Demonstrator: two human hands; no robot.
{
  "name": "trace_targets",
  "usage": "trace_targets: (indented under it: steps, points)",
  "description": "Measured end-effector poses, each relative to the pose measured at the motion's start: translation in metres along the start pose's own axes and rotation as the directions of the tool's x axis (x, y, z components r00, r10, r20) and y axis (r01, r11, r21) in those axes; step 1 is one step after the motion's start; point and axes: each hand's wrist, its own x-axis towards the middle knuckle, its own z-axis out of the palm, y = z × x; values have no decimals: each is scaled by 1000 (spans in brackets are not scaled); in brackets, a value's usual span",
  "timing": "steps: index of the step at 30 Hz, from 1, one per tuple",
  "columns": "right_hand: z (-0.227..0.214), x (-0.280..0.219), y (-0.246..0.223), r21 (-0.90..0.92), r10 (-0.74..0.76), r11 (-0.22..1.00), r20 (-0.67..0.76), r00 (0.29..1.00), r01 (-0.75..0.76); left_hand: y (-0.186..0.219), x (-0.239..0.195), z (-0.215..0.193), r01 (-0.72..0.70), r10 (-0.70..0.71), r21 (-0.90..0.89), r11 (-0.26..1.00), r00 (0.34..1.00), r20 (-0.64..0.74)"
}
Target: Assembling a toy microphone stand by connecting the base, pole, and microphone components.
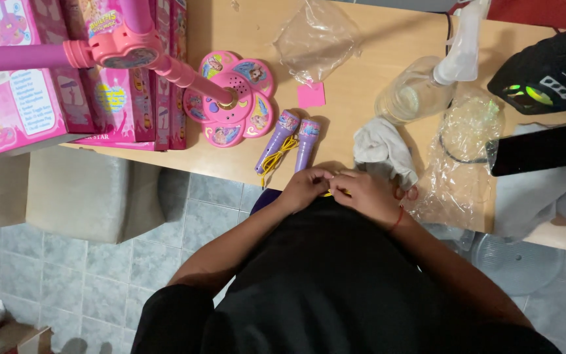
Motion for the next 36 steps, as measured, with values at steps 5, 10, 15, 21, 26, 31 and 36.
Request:
trace_targets:
  steps: [5, 10, 15, 21, 26, 31, 36]
  points:
    - [-9, 8, -13, 269, 548, 769, 191, 814, -581, 12, -7, 0, -75, 92, 238, 968, 994, -63]
    - [9, 1, 9, 422, 678, 535, 302, 670, -732, 36, -16, -2, -114, 154, 310, 944, 982, -107]
    - [19, -7, 23, 640, 669, 363, 328, 668, -677, 43, -17, -1, -165, 199, 242, 956, 972, -125]
    - [25, -13, 24, 812, 630, 201, 321, 707, -548, 59, -24, -7, -314, 329, 174, 933, 942, -68]
    - [43, -23, 43, 813, 560, 205, 360, 746, -545, 73, -27, -13, -467, 457, 138, 874, 884, 95]
    - [12, -8, 22, 805, 542, 299, 299, 785, -512, 71, -30, -12, -478, 470, 85, 874, 878, 95]
    - [5, -3, 4, 763, 536, 412, 240, 809, -499, 21, -16, -11, -53, 56, 51, 997, 997, -49]
